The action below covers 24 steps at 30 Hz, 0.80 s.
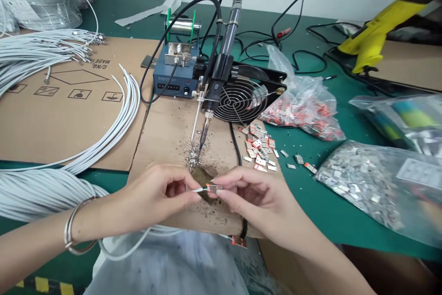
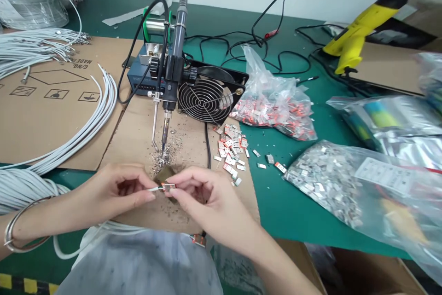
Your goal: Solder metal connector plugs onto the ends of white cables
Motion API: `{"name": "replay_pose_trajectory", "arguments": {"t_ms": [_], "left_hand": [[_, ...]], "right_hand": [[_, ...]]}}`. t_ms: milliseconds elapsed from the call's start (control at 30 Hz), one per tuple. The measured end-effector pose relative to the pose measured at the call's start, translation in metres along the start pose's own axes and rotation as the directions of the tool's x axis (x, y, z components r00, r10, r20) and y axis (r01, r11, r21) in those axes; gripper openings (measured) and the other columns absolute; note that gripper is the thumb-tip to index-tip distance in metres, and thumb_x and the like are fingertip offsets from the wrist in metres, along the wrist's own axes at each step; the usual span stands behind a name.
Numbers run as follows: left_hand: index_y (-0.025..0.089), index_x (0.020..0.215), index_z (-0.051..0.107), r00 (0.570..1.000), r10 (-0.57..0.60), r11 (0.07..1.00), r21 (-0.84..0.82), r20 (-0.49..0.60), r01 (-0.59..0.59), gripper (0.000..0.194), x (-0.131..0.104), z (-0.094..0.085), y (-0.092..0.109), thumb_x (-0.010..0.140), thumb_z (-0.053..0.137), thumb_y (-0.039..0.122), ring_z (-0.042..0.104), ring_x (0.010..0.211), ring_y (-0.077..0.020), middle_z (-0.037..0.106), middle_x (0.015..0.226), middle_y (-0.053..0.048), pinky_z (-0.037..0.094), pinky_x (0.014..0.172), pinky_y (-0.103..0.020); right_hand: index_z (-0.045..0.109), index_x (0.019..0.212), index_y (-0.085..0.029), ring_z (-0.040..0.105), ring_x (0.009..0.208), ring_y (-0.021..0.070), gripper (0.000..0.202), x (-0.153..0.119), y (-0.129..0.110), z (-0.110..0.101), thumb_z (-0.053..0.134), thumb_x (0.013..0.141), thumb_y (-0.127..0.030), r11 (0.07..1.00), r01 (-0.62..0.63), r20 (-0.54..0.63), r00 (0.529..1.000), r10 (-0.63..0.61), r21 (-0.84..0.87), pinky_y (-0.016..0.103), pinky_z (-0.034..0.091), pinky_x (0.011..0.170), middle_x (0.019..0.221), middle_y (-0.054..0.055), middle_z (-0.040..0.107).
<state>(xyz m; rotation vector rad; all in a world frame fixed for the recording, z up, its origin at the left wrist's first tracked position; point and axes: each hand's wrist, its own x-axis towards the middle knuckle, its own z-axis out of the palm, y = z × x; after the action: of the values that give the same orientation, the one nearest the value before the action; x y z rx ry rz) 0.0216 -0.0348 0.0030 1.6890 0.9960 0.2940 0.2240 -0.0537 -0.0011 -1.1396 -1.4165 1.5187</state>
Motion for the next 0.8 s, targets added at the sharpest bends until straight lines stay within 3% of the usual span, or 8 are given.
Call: {"name": "replay_pose_trajectory", "arguments": {"t_ms": [333, 600, 800], "left_hand": [[0.020, 0.087, 0.066, 0.993, 0.106, 0.994, -0.033, -0.051, -0.108, 0.022, -0.025, 0.014, 0.012, 0.085, 0.050, 0.034, 0.044, 0.057, -0.0077, 0.054, 0.068, 0.000, 0.031, 0.049, -0.019], [0.019, 0.088, 0.068, 0.999, 0.040, 0.986, -0.164, -0.001, -0.039, 0.026, -0.033, 0.016, 0.015, 0.085, 0.050, 0.037, 0.036, 0.054, -0.0069, 0.052, 0.066, 0.001, 0.027, 0.047, -0.019], [0.017, 0.087, 0.067, 0.999, 0.018, 0.990, -0.141, 0.028, -0.013, 0.028, -0.026, 0.014, 0.009, 0.085, 0.048, 0.038, 0.036, 0.054, -0.0079, 0.053, 0.065, 0.001, 0.026, 0.046, -0.020]], "right_hand": [[0.068, 0.082, -0.022, 0.059, 0.056, 0.0132, 0.010, -0.035, -0.005, 0.010, 0.063, 0.077, -0.014, 0.996, 0.056, -0.031, 0.998, -0.058, -0.065, 0.022, 0.046, 0.048, 0.072, 0.003, 0.068], [0.068, 0.081, -0.021, 0.065, 0.061, 0.0144, 0.007, -0.034, -0.002, 0.013, 0.069, 0.075, -0.021, 0.984, -0.066, 0.047, 0.997, 0.059, 0.165, 0.018, 0.047, 0.047, 0.071, 0.004, 0.071], [0.066, 0.078, -0.017, 0.059, 0.051, 0.0102, 0.011, -0.026, 0.003, 0.010, 0.071, 0.071, -0.025, 0.973, -0.165, 0.063, 0.986, 0.156, 0.161, 0.016, 0.043, 0.042, 0.071, 0.006, 0.071]]}}
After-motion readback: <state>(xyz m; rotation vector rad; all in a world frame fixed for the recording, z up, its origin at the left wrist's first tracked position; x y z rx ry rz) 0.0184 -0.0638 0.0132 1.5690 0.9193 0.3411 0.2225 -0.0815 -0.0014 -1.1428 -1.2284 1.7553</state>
